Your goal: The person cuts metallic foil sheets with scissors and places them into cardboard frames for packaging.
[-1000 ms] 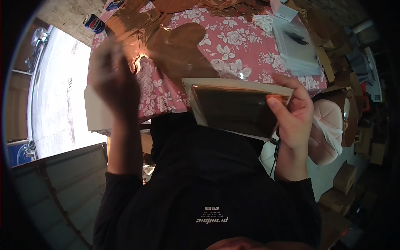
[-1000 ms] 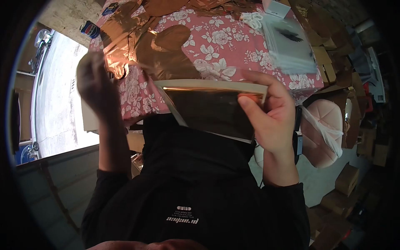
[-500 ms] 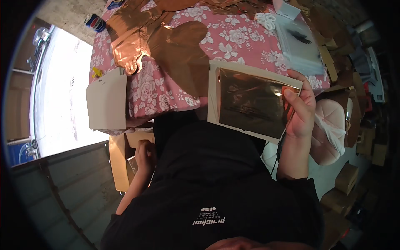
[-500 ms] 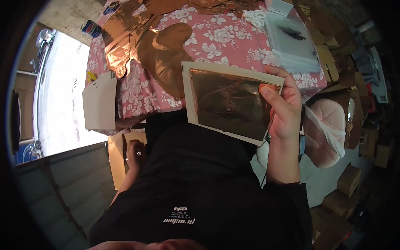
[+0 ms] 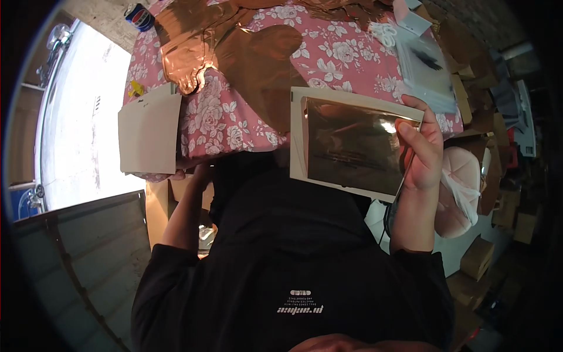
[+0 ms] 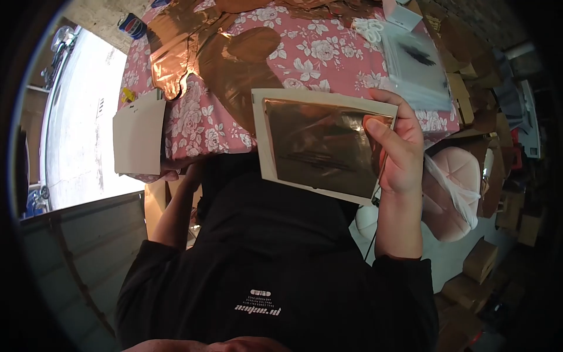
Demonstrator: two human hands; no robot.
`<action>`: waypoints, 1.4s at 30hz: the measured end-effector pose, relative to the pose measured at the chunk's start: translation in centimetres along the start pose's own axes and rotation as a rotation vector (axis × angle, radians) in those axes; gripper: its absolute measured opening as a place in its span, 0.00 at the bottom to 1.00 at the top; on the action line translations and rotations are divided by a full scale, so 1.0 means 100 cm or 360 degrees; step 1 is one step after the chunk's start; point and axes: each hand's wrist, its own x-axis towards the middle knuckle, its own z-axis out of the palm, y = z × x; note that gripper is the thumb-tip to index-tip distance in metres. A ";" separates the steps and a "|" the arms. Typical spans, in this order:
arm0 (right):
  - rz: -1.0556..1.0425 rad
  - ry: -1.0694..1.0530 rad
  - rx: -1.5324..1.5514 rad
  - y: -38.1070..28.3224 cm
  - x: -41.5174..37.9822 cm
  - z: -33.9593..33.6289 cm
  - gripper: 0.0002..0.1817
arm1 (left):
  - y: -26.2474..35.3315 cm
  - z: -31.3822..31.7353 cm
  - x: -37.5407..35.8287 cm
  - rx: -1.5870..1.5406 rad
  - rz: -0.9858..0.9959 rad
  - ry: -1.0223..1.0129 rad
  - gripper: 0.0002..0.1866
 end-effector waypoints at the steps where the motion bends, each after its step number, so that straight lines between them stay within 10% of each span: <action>1: 0.0003 0.0022 0.0006 0.003 -0.003 -0.003 0.24 | 0.007 -0.002 -0.011 0.0458 0.0181 0.0015 0.24; 4: 0.0006 0.0020 0.0108 0.013 -0.005 -0.008 0.24 | 0.025 0.014 -0.062 0.1923 0.0423 0.0439 0.19; 6: 0.0108 0.0031 0.0220 0.022 -0.009 -0.006 0.23 | 0.051 0.031 -0.087 0.2465 0.0295 -0.0207 0.20; 7: 0.0161 -0.0018 0.0314 0.024 -0.010 -0.003 0.23 | 0.056 0.038 -0.101 0.1950 0.0785 0.0036 0.19; 10: 0.0266 -0.0116 0.0396 0.035 -0.011 -0.003 0.22 | 0.119 0.089 -0.140 0.0790 0.0305 0.0429 0.16; 17: 0.0389 -0.0103 0.0392 0.053 -0.018 0.032 0.23 | 0.254 0.189 -0.267 0.2327 0.0830 -0.0457 0.20; 21: 0.0456 -0.0236 0.0476 0.063 -0.013 0.039 0.24 | 0.287 0.262 -0.268 -0.0189 0.0937 -0.0495 0.22; 24: 0.0465 -0.0312 0.0436 0.065 -0.009 0.040 0.22 | 0.315 0.301 -0.256 -0.0616 0.0792 -0.0561 0.19; 30: 0.0621 -0.0312 0.0257 0.061 0.008 0.023 0.21 | 0.321 0.300 -0.236 0.0102 0.0880 -0.0436 0.17; 42: 0.0107 -0.0430 -0.0410 0.055 0.005 0.001 0.11 | 0.322 0.277 -0.218 0.0036 0.0946 -0.0770 0.16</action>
